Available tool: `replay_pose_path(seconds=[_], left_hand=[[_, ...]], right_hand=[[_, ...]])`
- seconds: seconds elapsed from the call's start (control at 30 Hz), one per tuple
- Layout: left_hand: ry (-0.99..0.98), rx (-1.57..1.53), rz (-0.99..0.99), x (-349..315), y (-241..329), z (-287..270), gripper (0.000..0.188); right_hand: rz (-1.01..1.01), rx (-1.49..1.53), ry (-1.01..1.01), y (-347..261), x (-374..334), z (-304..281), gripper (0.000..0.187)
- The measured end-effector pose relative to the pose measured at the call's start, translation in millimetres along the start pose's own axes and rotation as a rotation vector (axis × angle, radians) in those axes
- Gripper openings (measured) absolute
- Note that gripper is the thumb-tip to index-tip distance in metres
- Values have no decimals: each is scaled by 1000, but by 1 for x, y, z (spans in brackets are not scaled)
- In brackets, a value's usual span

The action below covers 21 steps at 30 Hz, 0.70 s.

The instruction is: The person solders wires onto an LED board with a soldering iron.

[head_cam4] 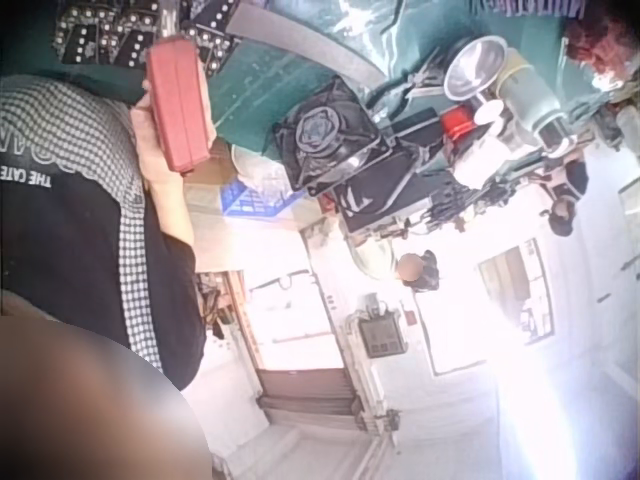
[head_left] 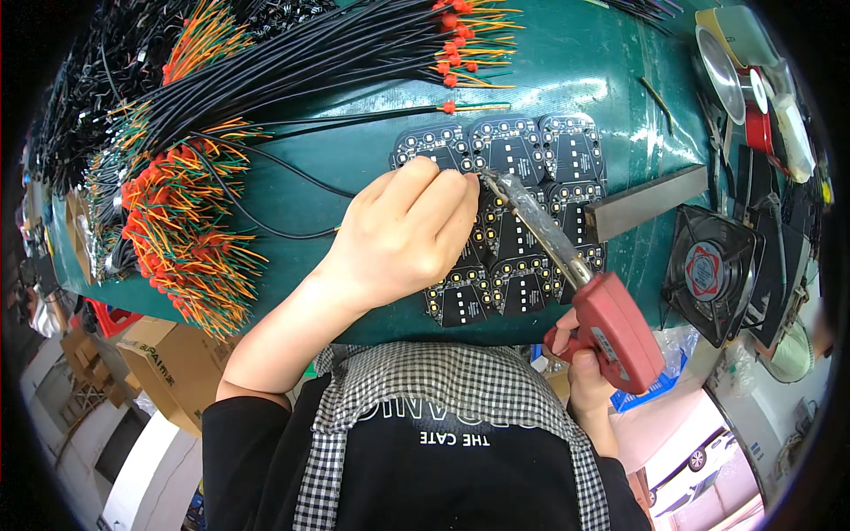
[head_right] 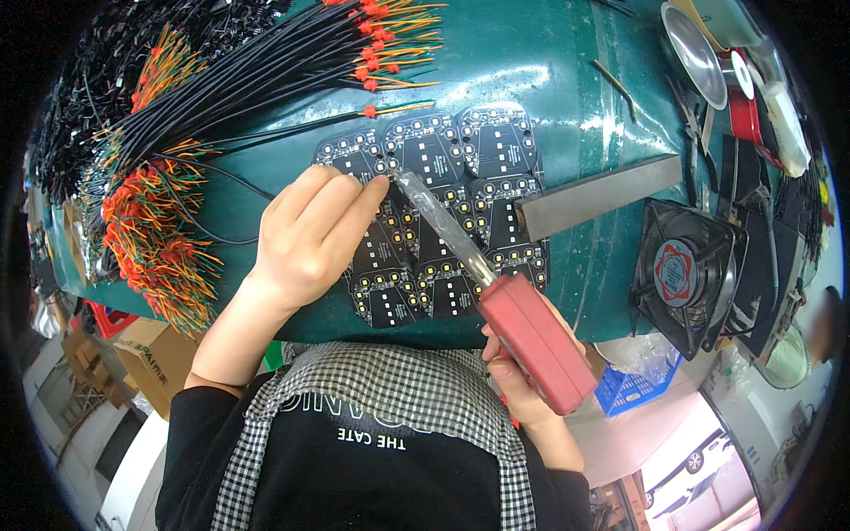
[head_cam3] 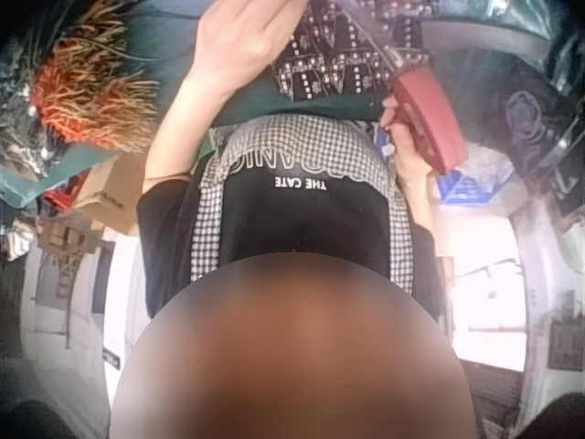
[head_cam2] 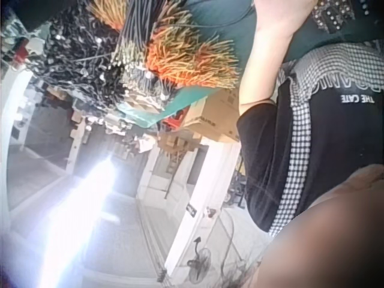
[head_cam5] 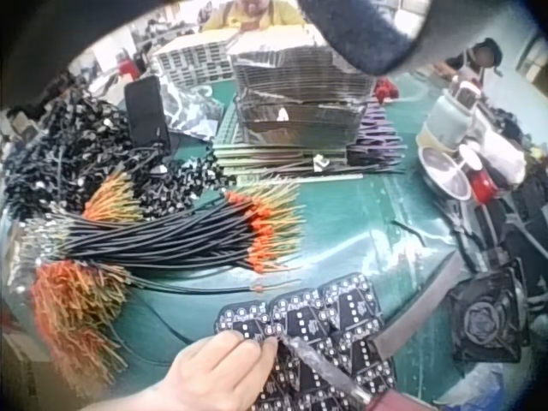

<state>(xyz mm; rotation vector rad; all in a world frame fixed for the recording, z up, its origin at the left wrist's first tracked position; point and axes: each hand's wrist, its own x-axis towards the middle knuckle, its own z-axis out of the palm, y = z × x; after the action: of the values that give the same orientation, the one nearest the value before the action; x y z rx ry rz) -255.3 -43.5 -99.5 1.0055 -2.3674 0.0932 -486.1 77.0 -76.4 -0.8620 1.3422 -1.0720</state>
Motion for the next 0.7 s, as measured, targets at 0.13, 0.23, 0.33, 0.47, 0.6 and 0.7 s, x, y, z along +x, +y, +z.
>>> replay_pose_path(seconds=[0.13, 0.23, 0.33, 0.47, 0.6, 0.7], left_hand=[[-16, 4, 3, -1, 0, 0, 15], [-26, 3, -2, -1, 0, 0, 17], [-32, 1, -4, -2, 0, 0, 19], [-44, 14, 6, -1, 0, 0, 20], [-54, 22, 0, 0, 1, -2, 19], [-72, 40, -5, 1, 3, -4, 18]], right_hand=[[-6, -215, 3, 1, -5, 0, 64], [50, -73, 18, 8, -5, -6, 76], [-30, -66, 11, 19, -7, -10, 74], [-142, -225, 4, 20, -7, -10, 77], [-93, -160, 86, 7, -7, -7, 84], [-81, -90, 109, 4, -5, -4, 84]])
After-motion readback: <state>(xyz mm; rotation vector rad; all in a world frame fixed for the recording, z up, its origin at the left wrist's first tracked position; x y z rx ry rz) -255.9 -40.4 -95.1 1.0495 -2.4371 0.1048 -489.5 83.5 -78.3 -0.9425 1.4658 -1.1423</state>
